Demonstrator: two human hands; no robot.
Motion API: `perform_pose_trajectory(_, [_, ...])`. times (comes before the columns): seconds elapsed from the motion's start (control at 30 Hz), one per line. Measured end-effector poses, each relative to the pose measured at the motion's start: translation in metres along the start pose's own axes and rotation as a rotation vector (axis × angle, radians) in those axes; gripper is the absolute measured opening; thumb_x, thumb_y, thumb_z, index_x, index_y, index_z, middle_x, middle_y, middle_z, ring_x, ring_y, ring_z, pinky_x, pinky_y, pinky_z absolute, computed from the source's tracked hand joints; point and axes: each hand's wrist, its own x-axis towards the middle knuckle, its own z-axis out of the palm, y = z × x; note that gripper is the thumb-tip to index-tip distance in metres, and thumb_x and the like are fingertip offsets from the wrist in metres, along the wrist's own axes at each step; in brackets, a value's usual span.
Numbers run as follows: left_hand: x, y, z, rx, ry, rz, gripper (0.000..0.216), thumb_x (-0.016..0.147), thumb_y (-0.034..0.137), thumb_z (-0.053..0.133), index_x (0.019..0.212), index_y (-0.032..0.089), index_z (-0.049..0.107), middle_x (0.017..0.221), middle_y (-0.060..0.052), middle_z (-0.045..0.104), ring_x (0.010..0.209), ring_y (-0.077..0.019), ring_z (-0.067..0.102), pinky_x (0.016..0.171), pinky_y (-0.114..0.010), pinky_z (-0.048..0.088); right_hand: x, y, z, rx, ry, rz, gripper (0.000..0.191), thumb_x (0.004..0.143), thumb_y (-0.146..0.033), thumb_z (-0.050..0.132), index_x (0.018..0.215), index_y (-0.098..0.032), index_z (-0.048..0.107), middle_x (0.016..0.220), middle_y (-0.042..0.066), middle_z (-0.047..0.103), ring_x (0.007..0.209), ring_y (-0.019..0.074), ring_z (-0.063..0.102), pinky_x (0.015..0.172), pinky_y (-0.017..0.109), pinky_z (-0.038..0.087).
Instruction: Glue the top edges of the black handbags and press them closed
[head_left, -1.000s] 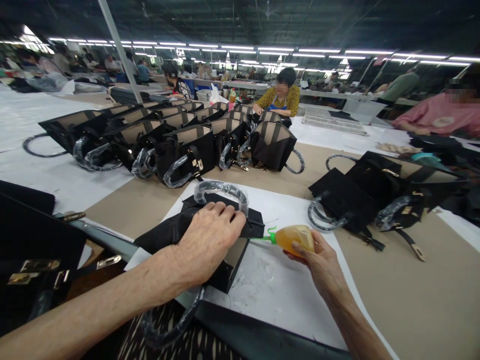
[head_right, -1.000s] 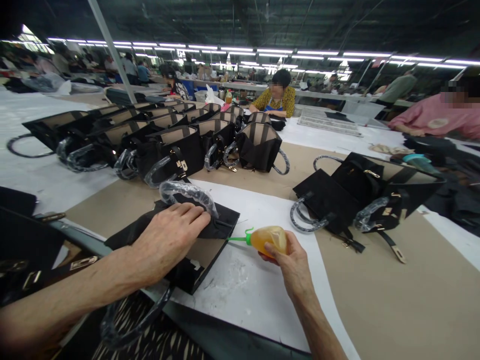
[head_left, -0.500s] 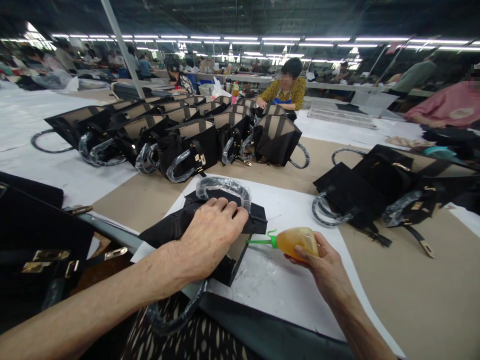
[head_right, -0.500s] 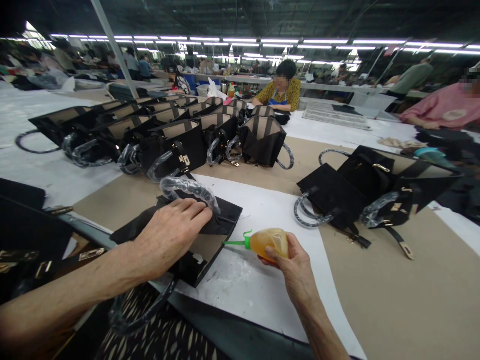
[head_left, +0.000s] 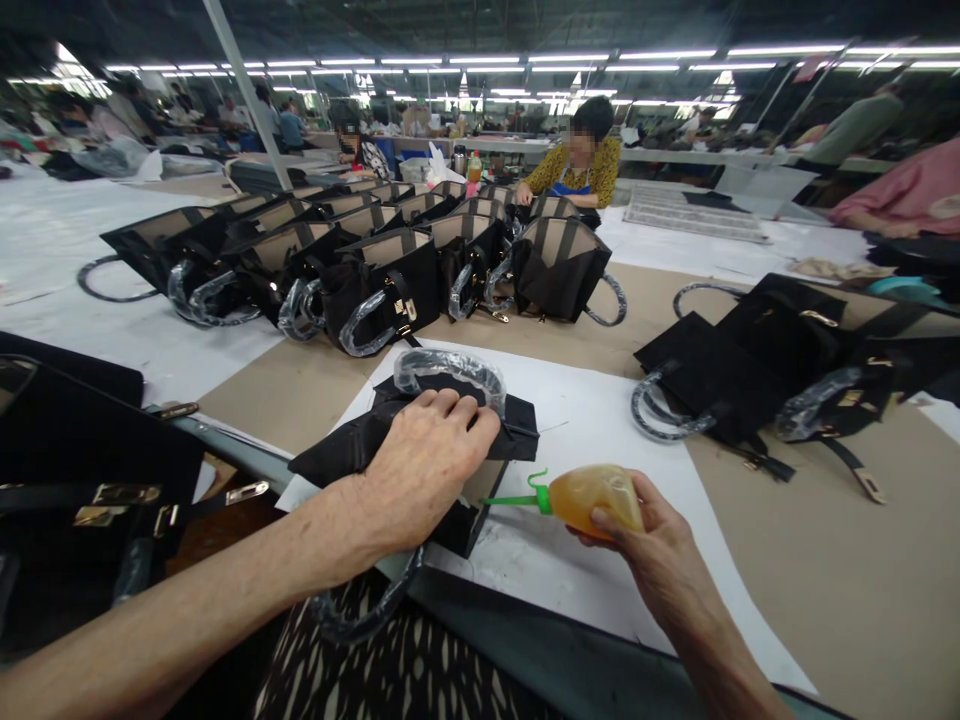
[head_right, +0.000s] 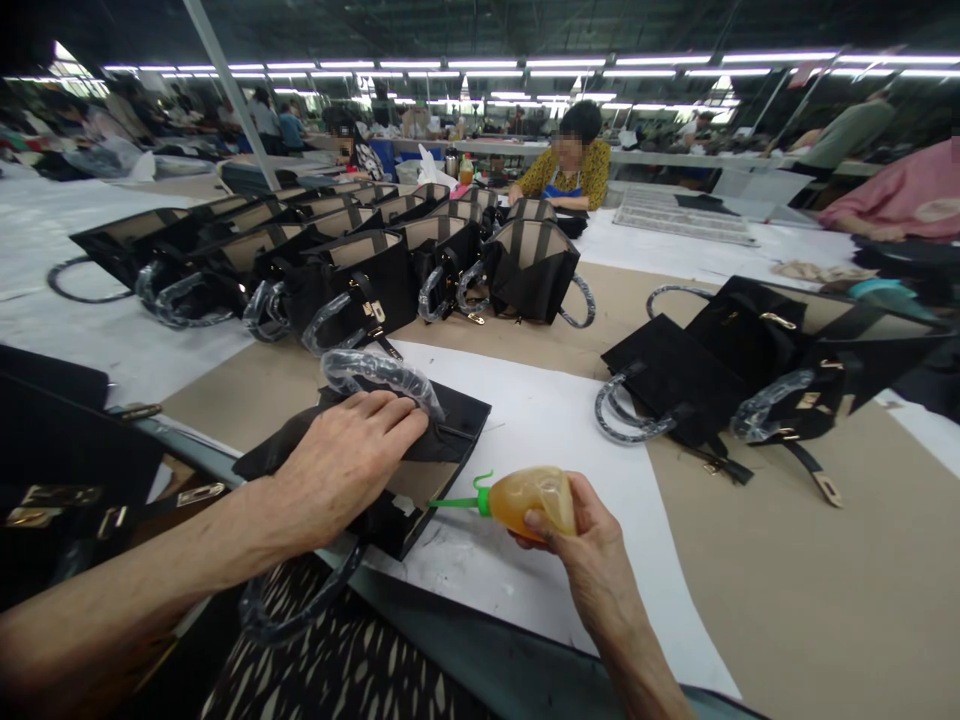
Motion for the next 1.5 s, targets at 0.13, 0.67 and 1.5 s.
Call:
perform_pose_trajectory(0.13, [-0.002,0.0,0.0,-0.004,-0.013,0.007,0.025,0.077,0.008,0.048,0.101,0.013,0.051,0.098,-0.009,0.057,0.091,-0.0235,0.051,0.079,-0.037,0.045,-0.005,0.001,0.001,0.003,-0.012,0.001,0.04,0.065,-0.036,0.073,0.096,-0.018,0.056,0.086,0.006,0.065,0.07,0.0227,0.062,0.057,0.031,0.049])
perform_pose_trajectory(0.67, [-0.005,0.002,0.002,0.01,-0.013,-0.004,0.026,0.077,0.007,0.046,0.102,0.013,0.052,0.102,-0.009,0.058,0.097,-0.024,0.051,0.082,-0.037,0.046,-0.032,0.003,0.014,0.048,-0.012,0.035,0.038,0.062,-0.039,0.074,0.089,-0.019,0.057,0.076,0.003,0.063,0.063,0.02,0.059,0.052,0.029,0.048])
perform_pose_trajectory(1.5, [-0.004,0.004,0.006,0.029,0.003,0.004,0.026,0.079,0.007,0.046,0.104,0.013,0.051,0.102,-0.01,0.059,0.098,-0.025,0.052,0.081,-0.038,0.046,-0.043,0.011,0.021,0.245,0.091,0.232,0.041,0.064,-0.038,0.074,0.095,-0.019,0.056,0.079,0.002,0.065,0.061,0.0181,0.062,0.053,0.024,0.051])
